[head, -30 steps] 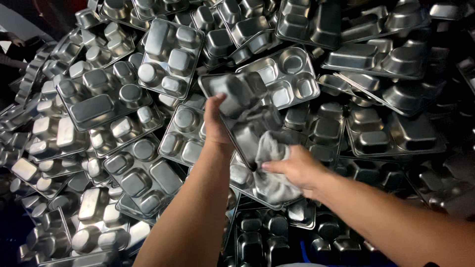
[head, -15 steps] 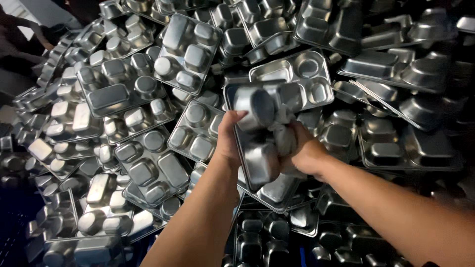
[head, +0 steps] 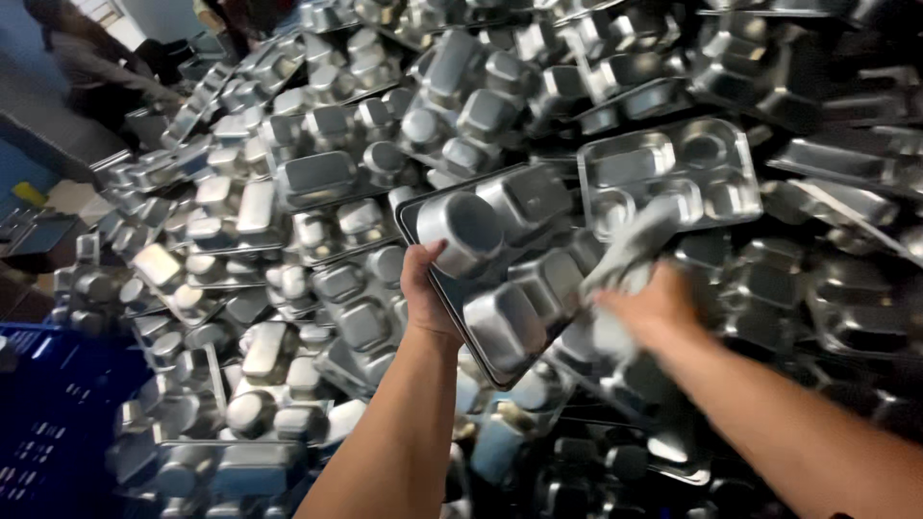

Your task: The person wipes multiple stainless steel compartment trays with a white cloth, picking each tray from a large pile, wiping both sides, and placing them into a blue crate. Another person is visible in the background performing similar actions.

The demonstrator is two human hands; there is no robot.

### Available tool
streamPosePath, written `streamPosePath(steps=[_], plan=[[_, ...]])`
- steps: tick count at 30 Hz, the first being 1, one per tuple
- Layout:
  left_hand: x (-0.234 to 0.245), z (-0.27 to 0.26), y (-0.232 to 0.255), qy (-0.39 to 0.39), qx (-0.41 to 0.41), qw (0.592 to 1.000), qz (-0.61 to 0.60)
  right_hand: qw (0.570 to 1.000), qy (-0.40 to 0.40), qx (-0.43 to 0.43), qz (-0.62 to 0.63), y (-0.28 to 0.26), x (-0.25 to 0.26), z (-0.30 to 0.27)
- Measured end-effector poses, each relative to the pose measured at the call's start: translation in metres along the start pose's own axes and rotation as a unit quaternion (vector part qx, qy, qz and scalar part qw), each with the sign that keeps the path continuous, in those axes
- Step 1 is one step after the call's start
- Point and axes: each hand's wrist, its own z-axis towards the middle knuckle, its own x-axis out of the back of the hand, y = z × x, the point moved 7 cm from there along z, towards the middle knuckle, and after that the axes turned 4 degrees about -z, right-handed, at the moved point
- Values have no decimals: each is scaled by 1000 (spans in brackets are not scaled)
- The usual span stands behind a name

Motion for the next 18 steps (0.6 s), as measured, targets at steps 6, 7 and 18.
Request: streamPosePath(steps=[6,7,18], plan=[[27,-26,94,-62,41,997,21,939,66,274,-198,-92,-63,10],[29,-29,105,-96,70,993,-1,959,42,227,-166,-89,-76,11],[52,-73,178,-103,105,989,-10,918,-79,-76,380,-56,-125,-8]])
